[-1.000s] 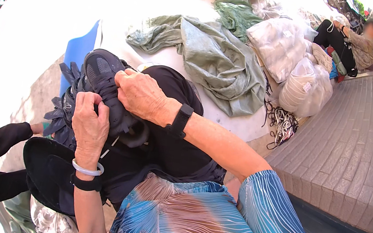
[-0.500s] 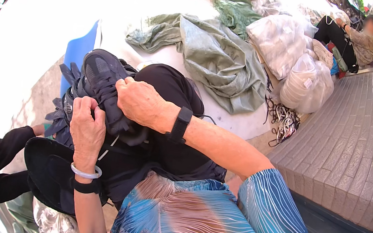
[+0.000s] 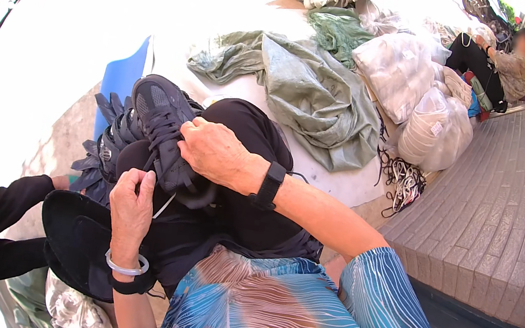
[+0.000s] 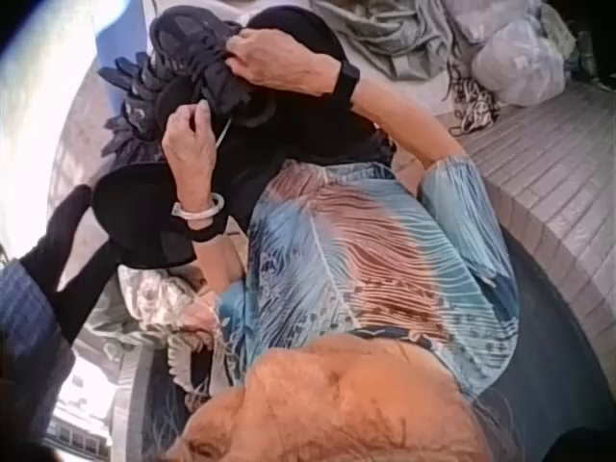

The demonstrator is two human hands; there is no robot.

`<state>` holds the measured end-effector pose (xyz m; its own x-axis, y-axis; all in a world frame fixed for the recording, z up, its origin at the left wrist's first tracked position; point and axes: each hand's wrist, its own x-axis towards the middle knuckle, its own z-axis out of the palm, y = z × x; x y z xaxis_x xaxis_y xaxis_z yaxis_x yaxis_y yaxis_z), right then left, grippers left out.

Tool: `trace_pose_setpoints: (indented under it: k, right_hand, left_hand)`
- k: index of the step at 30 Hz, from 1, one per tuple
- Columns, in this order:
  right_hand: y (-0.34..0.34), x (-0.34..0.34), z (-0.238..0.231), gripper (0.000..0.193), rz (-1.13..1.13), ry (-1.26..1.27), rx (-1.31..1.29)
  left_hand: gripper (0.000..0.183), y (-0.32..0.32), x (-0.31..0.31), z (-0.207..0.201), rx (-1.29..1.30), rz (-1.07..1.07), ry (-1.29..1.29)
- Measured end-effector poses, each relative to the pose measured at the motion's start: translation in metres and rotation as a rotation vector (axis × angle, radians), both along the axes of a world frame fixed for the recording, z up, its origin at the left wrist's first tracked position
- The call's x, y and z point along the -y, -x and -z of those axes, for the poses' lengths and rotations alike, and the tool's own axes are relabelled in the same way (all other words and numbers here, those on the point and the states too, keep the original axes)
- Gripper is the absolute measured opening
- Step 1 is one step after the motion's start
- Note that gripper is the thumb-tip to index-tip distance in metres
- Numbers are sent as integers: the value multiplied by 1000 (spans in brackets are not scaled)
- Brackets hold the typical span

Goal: Lace up a new black athletic shoe.

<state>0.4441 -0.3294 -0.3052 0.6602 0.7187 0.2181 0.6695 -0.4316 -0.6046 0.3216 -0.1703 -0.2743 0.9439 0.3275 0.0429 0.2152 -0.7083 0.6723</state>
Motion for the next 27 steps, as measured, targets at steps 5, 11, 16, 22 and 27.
trace_pose_setpoints:
  k: [5, 11, 16, 22, 27]
  right_hand:
    - [4, -3, 2, 16, -14, 36, 48]
    - [3, 3, 3, 15, 19, -30, 21]
    - [20, 24, -17, 15, -60, -224, -103]
    - [48, 33, -27, 26, -274, -126, 127]
    - [30, 58, -67, 17, -82, -281, -506]
  left_hand:
    - [24, 19, 21, -5, -37, 136, 291]
    - [29, 15, 36, -10, -72, 157, 442]
    - [29, 30, 23, -42, -141, 158, 534]
    - [33, 30, 55, -40, -120, 406, 615]
    - [26, 48, 23, -55, -64, 28, 901]
